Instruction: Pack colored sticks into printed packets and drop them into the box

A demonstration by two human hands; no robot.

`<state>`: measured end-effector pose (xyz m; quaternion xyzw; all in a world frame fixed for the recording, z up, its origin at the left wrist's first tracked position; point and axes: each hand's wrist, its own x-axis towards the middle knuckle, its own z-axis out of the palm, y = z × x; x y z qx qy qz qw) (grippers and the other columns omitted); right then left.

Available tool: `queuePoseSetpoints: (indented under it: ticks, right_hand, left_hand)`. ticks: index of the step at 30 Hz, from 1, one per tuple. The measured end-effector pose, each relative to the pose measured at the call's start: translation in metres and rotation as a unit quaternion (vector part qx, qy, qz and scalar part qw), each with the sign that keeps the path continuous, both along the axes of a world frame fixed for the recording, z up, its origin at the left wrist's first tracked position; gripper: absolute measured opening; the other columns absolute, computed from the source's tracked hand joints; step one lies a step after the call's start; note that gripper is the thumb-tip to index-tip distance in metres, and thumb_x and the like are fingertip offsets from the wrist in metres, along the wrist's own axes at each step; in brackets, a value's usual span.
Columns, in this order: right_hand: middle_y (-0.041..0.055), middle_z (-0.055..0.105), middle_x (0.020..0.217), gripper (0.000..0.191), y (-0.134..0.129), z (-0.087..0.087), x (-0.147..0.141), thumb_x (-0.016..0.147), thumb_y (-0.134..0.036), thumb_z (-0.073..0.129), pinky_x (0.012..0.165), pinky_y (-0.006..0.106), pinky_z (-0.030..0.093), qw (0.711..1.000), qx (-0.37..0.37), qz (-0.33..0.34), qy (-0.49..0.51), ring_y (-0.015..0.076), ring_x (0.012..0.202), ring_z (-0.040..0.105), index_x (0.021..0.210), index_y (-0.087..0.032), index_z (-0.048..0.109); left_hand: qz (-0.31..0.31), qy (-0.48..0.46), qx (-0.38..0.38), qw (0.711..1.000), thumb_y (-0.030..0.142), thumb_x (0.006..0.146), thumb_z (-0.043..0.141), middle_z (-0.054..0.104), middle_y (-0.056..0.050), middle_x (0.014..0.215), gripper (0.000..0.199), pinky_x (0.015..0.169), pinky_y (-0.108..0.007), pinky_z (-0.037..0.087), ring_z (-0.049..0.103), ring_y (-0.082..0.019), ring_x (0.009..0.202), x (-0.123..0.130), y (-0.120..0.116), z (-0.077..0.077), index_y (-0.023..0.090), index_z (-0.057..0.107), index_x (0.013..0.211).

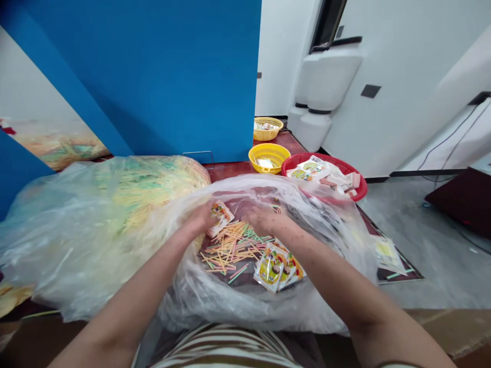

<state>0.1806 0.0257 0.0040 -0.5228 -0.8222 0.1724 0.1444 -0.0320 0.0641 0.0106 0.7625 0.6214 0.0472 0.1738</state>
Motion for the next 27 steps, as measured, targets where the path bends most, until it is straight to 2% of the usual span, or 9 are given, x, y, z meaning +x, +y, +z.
queuePoseSetpoints:
  ticks: [3,6,10,15,17,20,22,25,27]
  right_hand:
    - [0.0062,0.065,0.099,0.03,0.001,-0.017,-0.003,0.063,-0.001,0.055,0.094,0.039,0.037,0.992,-0.031,0.072,-0.098,0.0216,0.102,0.053,0.084,-0.018,0.067]
    - [0.011,0.06,0.108,0.031,-0.004,-0.023,-0.003,0.071,-0.002,0.047,0.097,0.049,0.031,0.976,-0.022,0.104,-0.191,0.0263,0.11,0.046,0.094,-0.016,0.063]
    - [0.0151,0.057,0.108,0.029,-0.014,-0.009,0.008,0.072,-0.002,0.043,0.093,0.049,0.033,0.993,-0.035,0.044,-0.106,0.0269,0.106,0.048,0.094,-0.012,0.057]
    - [0.0017,0.056,0.07,0.011,-0.021,0.017,0.013,0.084,-0.02,0.036,0.064,0.032,0.048,0.99,-0.126,0.011,0.064,0.0138,0.064,0.055,0.089,-0.016,0.045]
    - [-0.0036,0.049,0.063,0.014,-0.024,0.018,0.007,0.087,-0.031,0.036,0.05,0.024,0.044,0.958,-0.209,0.023,0.194,0.009,0.05,0.049,0.087,-0.018,0.041]
    - [-0.0074,0.043,0.061,0.029,-0.027,0.013,-0.007,0.078,-0.044,0.053,0.04,0.018,0.033,0.822,-0.373,0.03,0.43,0.004,0.041,0.037,0.087,-0.02,0.041]
    - [-0.0084,0.043,0.06,0.037,-0.03,0.009,-0.017,0.069,-0.045,0.063,0.038,0.016,0.027,0.746,-0.449,0.03,0.491,0.002,0.039,0.031,0.085,-0.02,0.042]
    - [-0.0076,0.045,0.057,0.037,-0.032,0.007,-0.03,0.064,-0.043,0.066,0.036,0.016,0.026,0.736,-0.491,0.026,0.465,0.0015,0.038,0.029,0.078,-0.018,0.043]
    - [-0.0073,0.045,0.056,0.03,-0.032,0.007,-0.034,0.068,-0.041,0.061,0.036,0.016,0.026,0.781,-0.469,0.004,0.413,0.0024,0.037,0.029,0.078,-0.019,0.043]
  left_hand:
    - [-0.039,0.03,0.139,0.989,0.02,0.072,0.058,0.055,-0.013,0.118,0.051,0.088,-0.036,0.04,0.051,-0.026,0.107,-0.002,-0.017,-0.003,0.019,0.046,0.122]
    - [-0.089,0.028,0.231,0.968,0.019,0.078,0.051,0.058,-0.012,0.111,0.03,0.088,-0.04,0.04,0.052,-0.027,0.102,-0.011,-0.043,-0.003,0.018,0.057,0.107]
    - [-0.149,-0.056,0.156,0.975,0.023,0.084,0.043,0.064,-0.01,0.085,0.021,0.079,-0.035,0.045,0.057,-0.022,0.086,-0.013,-0.066,-0.008,0.016,0.063,0.085]
    - [-0.18,-0.305,0.071,0.933,0.032,0.086,0.042,0.06,-0.011,0.106,0.031,0.089,-0.038,0.043,0.054,-0.022,0.101,0.021,-0.059,-0.008,0.015,0.057,0.107]
    - [-0.189,-0.432,-0.04,0.881,0.043,0.088,0.036,0.061,-0.011,0.106,0.04,0.084,-0.036,0.046,0.056,-0.021,0.097,0.034,-0.053,-0.006,0.015,0.054,0.111]
    - [-0.213,-0.556,-0.19,0.781,0.061,0.082,0.037,0.064,-0.01,0.094,0.058,0.071,-0.031,0.049,0.06,-0.018,0.079,0.043,-0.05,-0.005,0.013,0.053,0.111]
    - [-0.185,-0.589,-0.231,0.752,0.062,0.072,0.052,0.064,-0.007,0.087,0.063,0.062,-0.026,0.048,0.058,-0.014,0.067,0.045,-0.053,-0.006,0.013,0.053,0.112]
    - [-0.061,-0.605,-0.264,0.749,0.051,0.07,0.061,0.064,-0.002,0.077,0.054,0.049,-0.021,0.044,0.054,-0.009,0.052,0.049,-0.059,-0.009,0.015,0.054,0.11]
    - [0.028,-0.635,-0.267,0.725,0.043,0.076,0.057,0.063,-0.001,0.07,0.039,0.046,-0.021,0.043,0.054,-0.01,0.049,0.052,-0.059,-0.009,0.015,0.056,0.103]
